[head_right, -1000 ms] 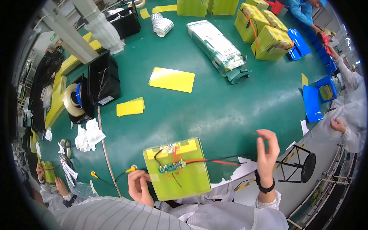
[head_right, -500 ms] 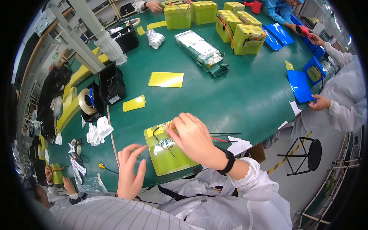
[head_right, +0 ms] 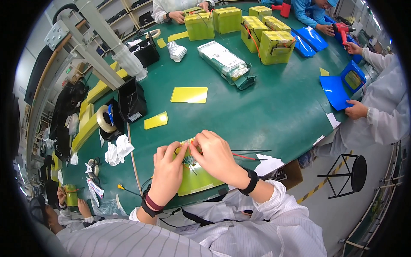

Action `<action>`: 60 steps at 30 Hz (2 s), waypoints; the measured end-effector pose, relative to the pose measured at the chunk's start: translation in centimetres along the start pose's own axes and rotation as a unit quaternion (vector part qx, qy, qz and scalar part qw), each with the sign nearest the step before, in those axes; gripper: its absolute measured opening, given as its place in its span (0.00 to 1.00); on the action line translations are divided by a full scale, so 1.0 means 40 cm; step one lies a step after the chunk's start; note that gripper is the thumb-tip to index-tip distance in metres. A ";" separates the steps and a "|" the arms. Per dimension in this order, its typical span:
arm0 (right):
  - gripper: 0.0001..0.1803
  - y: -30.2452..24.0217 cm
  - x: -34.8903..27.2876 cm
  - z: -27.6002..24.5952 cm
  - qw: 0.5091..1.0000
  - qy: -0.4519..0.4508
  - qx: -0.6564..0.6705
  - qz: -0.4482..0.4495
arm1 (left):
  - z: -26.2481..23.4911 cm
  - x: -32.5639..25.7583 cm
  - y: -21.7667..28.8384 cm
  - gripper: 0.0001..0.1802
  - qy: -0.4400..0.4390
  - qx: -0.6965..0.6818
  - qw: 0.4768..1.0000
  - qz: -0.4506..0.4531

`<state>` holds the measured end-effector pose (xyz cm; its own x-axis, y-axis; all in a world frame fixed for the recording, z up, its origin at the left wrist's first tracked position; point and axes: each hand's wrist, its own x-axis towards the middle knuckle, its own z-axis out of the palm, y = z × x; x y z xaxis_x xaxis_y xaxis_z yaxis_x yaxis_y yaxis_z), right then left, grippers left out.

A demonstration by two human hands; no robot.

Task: Assembling and applying mesh and adhesive to a battery or electronic component at a manufacturing workstation.

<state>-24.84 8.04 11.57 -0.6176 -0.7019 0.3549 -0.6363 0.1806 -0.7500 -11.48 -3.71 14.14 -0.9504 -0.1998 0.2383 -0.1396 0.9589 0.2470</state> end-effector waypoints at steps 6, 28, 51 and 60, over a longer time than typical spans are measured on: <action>0.09 0.007 -0.002 -0.001 1.000 -0.002 0.020 -0.001 | 0.013 -0.005 0.016 0.28 0.015 0.109 0.993 0.031; 0.09 0.009 -0.003 0.000 0.999 0.004 0.037 0.000 | 0.003 0.006 0.018 0.26 0.003 0.072 0.997 0.008; 0.09 0.007 -0.003 0.000 0.999 0.005 0.039 0.002 | 0.014 -0.003 0.009 0.26 0.022 0.078 0.997 0.005; 0.09 0.009 -0.003 0.004 0.999 0.003 0.038 0.005 | 0.017 0.004 0.014 0.27 0.031 0.073 0.997 -0.008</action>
<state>-24.92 8.08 11.19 -0.6261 -0.6966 0.3504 -0.5931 0.1336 -0.7940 -11.91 -3.09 13.69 -0.9296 -0.2227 0.2936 -0.1977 0.9738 0.1125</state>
